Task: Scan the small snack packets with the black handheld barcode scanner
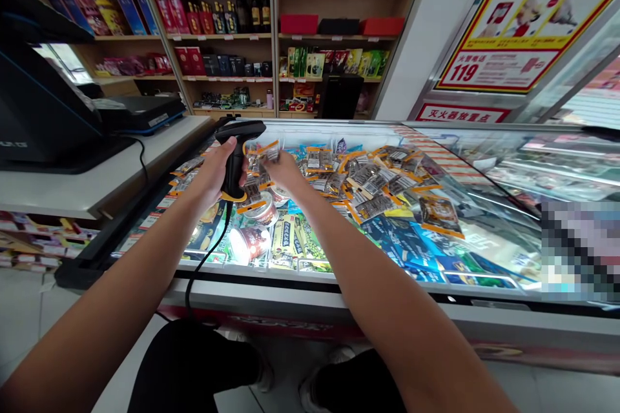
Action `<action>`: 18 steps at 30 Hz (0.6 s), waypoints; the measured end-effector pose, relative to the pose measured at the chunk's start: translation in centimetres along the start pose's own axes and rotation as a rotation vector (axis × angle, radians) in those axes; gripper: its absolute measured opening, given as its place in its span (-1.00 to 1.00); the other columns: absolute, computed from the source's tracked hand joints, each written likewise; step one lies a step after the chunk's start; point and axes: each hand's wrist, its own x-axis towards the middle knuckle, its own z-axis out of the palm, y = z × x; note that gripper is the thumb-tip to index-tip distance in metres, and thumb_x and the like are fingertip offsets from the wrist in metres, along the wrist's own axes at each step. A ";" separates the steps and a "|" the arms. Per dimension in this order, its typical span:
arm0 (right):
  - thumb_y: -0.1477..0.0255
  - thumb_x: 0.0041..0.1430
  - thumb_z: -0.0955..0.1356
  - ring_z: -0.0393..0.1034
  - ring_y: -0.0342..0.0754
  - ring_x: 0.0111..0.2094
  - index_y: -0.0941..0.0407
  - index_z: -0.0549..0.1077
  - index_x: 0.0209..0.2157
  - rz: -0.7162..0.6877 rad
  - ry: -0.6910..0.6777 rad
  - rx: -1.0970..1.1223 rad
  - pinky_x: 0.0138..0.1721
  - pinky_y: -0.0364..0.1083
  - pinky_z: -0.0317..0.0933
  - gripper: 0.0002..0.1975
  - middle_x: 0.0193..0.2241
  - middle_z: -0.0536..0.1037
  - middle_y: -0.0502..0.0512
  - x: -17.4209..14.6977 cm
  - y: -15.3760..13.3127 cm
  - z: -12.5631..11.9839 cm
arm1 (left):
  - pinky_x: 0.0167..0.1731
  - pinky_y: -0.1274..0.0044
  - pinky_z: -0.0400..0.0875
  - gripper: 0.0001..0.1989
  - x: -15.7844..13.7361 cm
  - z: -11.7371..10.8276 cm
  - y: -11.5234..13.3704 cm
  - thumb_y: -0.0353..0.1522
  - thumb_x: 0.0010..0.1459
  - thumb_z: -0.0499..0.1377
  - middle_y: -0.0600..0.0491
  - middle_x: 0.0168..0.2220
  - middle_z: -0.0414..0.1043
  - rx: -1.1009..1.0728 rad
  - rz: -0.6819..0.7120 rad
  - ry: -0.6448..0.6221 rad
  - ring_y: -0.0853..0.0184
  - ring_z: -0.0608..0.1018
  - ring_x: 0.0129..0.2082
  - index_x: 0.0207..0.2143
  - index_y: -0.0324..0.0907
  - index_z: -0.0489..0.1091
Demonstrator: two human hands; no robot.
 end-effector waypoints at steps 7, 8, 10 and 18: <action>0.19 0.33 0.23 0.44 0.00 -0.17 0.05 0.43 -0.19 0.143 0.273 0.204 -0.20 -0.10 0.28 -0.74 -0.21 0.54 0.08 1.9 1.2 -3.3 | -0.69 0.55 0.28 -0.53 -1.2 0.0 0.2 0.07 0.18 0.22 0.09 -0.54 0.42 0.123 -0.133 -0.344 0.41 0.44 -0.72 -0.37 -0.15 0.31; 0.20 0.33 0.23 0.43 0.01 -0.17 0.04 0.42 -0.22 0.159 0.292 0.210 -0.21 -0.11 0.27 -0.75 -0.22 0.53 0.08 1.9 1.1 -3.6 | -0.68 0.55 0.29 -0.54 -1.3 0.1 0.1 0.06 0.19 0.22 0.09 -0.53 0.42 0.146 -0.146 -0.378 0.41 0.45 -0.72 -0.37 -0.15 0.30; 0.23 0.34 0.23 0.40 0.02 -0.21 0.04 0.41 -0.26 0.196 0.314 0.223 -0.24 -0.10 0.27 -0.78 -0.27 0.49 0.09 1.9 0.8 -4.0 | -0.68 0.56 0.29 -0.55 -1.5 0.1 -0.1 0.04 0.23 0.20 0.09 -0.54 0.41 0.188 -0.143 -0.429 0.42 0.45 -0.71 -0.39 -0.16 0.30; 0.27 0.35 0.23 0.33 -0.03 -0.31 0.05 0.40 -0.24 0.199 0.316 0.268 -0.29 -0.10 0.24 -0.81 -0.35 0.42 0.03 1.8 0.4 -3.7 | -0.69 0.57 0.29 -0.52 -1.3 0.0 -0.7 0.05 0.24 0.19 0.07 -0.54 0.42 0.225 -0.158 -0.466 0.42 0.46 -0.71 -0.42 -0.18 0.33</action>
